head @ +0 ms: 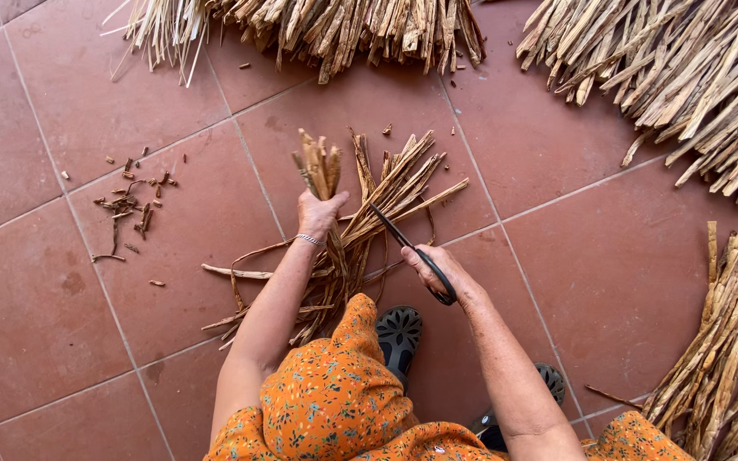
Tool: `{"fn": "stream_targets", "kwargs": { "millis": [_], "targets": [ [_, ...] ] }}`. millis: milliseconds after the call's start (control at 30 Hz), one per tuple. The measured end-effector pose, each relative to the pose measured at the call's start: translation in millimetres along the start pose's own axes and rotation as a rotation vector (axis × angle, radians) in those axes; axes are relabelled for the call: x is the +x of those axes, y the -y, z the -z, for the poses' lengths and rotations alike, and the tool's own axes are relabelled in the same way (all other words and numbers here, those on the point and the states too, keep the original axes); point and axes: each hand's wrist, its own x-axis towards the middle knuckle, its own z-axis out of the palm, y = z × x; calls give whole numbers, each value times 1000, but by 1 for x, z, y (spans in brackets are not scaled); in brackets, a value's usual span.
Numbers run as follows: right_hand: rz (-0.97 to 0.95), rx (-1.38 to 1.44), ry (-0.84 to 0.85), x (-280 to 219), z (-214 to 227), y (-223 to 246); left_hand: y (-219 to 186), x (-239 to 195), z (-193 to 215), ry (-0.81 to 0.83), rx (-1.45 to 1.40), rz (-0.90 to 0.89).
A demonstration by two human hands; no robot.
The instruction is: The person sits on a tiled floor and uses shears to cut bundles of dried plant stalks into shorter pieces. The person repeatedly picks up stalks, aligns them, and trims the ends, placing the cut pieces into a growing pile.
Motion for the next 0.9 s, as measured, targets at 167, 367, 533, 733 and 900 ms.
{"fn": "stream_targets", "kwargs": {
  "millis": [167,367,533,733,900],
  "targets": [
    [-38,-38,7,-1,-5,-6,6,9,-31,28,177,-228],
    [8,1,-13,-4,-13,-13,6,13,-56,81,549,-294],
    [-80,258,46,-2,-5,-16,6,22,-48,120,431,-262],
    [51,596,-73,3,14,-12,3,1,-16,383,-242,-14],
    [280,591,-241,14,26,-7,-7,-16,-5,573,-333,47]
  ]
}}
